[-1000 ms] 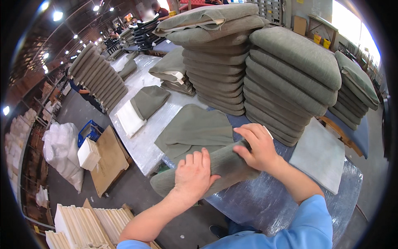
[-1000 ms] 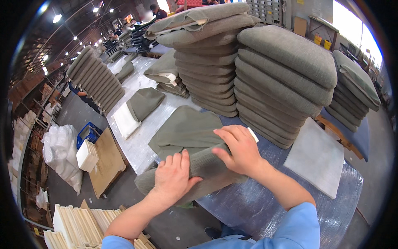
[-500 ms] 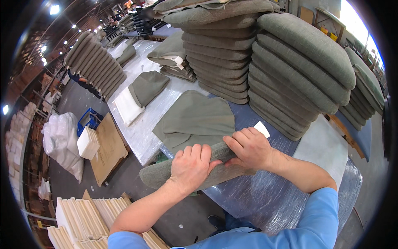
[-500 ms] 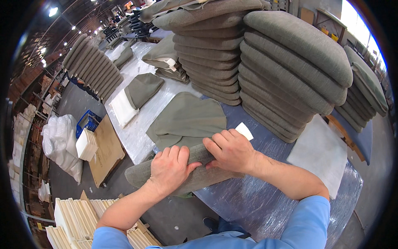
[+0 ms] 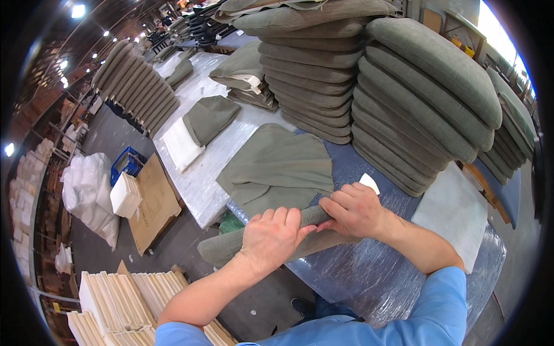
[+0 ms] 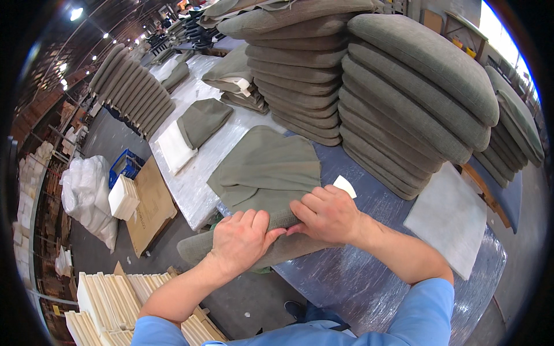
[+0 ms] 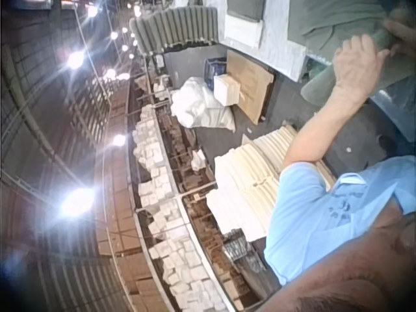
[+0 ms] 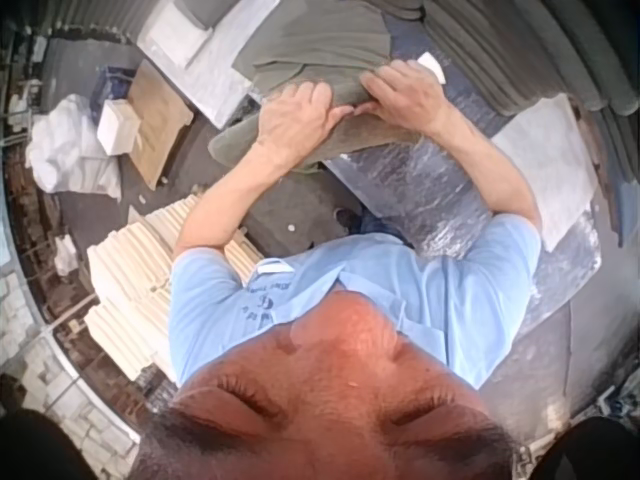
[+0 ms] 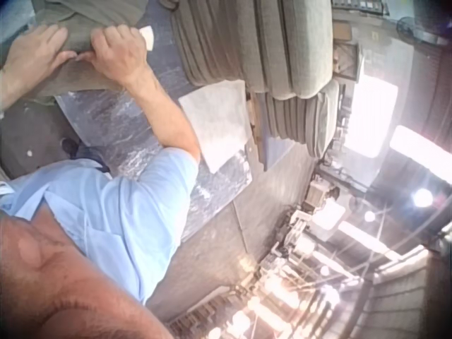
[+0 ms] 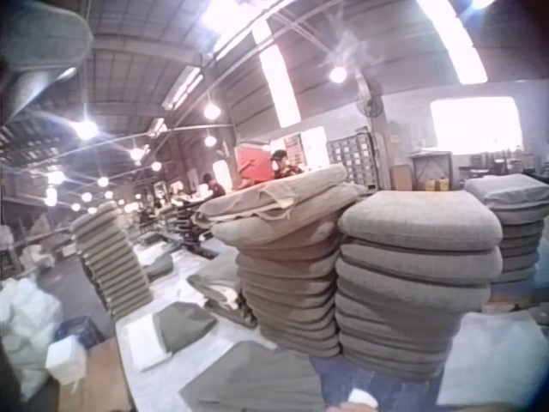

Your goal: The person repeatedly folds olive-green fabric cushions by hand on a work table, aligning edges and rolling them into compact bundles. The person stacks the finished cushions on the table and continues the process with additional cushions from a nearby pile.

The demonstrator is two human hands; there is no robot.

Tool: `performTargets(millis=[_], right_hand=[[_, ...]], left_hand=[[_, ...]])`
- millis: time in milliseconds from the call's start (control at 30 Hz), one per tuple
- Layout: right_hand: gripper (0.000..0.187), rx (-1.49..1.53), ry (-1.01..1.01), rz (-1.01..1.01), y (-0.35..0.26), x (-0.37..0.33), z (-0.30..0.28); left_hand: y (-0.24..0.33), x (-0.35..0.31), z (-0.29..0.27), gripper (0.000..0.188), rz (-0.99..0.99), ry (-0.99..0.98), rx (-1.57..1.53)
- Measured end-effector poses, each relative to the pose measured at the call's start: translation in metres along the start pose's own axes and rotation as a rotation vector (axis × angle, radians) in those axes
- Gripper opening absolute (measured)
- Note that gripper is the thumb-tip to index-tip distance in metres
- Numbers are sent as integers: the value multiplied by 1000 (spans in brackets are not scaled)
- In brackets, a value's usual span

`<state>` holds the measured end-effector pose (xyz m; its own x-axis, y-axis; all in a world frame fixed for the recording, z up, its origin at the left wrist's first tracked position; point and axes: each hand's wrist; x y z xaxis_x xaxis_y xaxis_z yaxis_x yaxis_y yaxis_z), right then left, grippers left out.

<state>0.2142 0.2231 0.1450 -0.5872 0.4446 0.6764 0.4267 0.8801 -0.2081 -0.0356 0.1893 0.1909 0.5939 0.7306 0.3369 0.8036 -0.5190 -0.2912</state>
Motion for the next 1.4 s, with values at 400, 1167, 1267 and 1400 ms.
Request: performTargets(millis=[400,1167,1267,1400], right_hand=[[45,134,-75,3,-48,-10,-15],[32,288,-202,36,-69,-5,-37],[23,257,-227,88,-68,-4,-39],[22,246,-328,153,-59,-11,-41]], left_hand=[[10,-35,-29,39,80,-102,-196],[36,-57,-34,21,-43,-94,-385],[44,-54,-30,33,10,-64,-366],[51,-34,-31,47,134,-230,-281]])
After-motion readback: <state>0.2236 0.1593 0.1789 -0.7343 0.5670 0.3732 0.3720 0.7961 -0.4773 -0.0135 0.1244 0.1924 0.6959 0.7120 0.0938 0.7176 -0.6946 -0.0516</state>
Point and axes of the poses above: each hand's wrist, its own x-axis towards the middle knuckle, its own z-axis out of the palm, y = z × x, and after that the axes turned 15 degrees about x, right-handed
